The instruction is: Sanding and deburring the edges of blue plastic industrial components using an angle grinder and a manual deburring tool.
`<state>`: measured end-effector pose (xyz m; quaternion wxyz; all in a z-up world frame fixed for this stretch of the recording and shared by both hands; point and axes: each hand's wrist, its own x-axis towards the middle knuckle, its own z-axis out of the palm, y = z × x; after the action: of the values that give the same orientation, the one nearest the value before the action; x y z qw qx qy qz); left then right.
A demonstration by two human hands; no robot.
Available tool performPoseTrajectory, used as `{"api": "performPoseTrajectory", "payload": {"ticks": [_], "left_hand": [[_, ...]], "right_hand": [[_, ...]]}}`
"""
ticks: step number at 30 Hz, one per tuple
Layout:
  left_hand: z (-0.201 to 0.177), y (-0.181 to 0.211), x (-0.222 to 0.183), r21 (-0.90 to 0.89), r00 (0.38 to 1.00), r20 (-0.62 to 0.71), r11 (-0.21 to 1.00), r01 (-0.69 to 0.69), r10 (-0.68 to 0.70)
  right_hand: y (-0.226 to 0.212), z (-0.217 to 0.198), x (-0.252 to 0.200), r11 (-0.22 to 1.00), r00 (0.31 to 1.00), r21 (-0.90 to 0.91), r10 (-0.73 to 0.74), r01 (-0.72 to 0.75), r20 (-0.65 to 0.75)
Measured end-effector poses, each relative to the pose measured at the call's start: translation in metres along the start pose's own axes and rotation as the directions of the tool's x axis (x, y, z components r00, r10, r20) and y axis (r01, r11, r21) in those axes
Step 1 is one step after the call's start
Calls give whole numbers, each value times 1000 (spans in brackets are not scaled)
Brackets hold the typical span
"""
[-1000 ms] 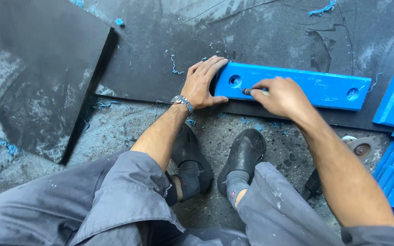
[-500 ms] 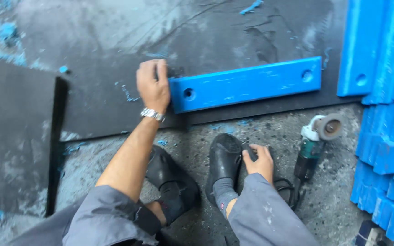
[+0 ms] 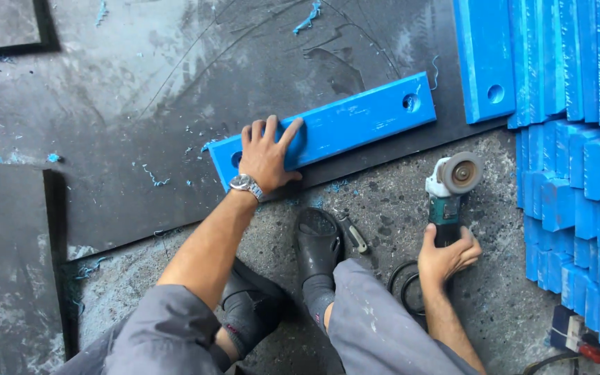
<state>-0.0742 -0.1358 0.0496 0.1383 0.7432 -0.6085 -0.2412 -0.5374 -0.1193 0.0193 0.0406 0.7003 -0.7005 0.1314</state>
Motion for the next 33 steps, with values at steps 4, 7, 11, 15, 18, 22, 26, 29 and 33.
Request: {"api": "performPoseTrajectory", "payload": {"ticks": [4, 7, 11, 15, 18, 22, 26, 29, 33], "left_hand": [[-21, -11, 20, 87, 986, 168, 996, -22, 7], [-42, -24, 23, -35, 973, 186, 991, -131, 135], [-57, -38, 14, -22, 968, 246, 998, -54, 57], [-57, -29, 9, 39, 995, -78, 998, -58, 61], [-47, -30, 2, 50, 994, -90, 997, -64, 68], [-50, -30, -10, 44, 991, -108, 996, -79, 83], [-52, -31, -23, 102, 991, -107, 993, -66, 77], [-51, -34, -22, 118, 990, -115, 991, -70, 84], [-41, -34, -21, 174, 996, -87, 984, 29, -14]], "right_hand": [[5, 17, 24, 999, 996, 35, -4, 1, 89], [2, 12, 26, 982, 963, 54, 168, -183, 212], [-5, 6, 37, 981, 969, 116, 130, -157, 212], [-12, -13, 48, 735, 850, 509, 175, -448, 496], [-60, -58, 69, 257, 582, 542, 113, -800, 806], [-85, -77, 84, 73, 618, 636, -175, -768, 767], [-114, -113, 121, -273, 680, 624, -359, -732, 640], [-131, -126, 148, -176, 703, 695, -360, -697, 613], [-114, -102, 151, 73, 731, 762, -240, -643, 639]]}}
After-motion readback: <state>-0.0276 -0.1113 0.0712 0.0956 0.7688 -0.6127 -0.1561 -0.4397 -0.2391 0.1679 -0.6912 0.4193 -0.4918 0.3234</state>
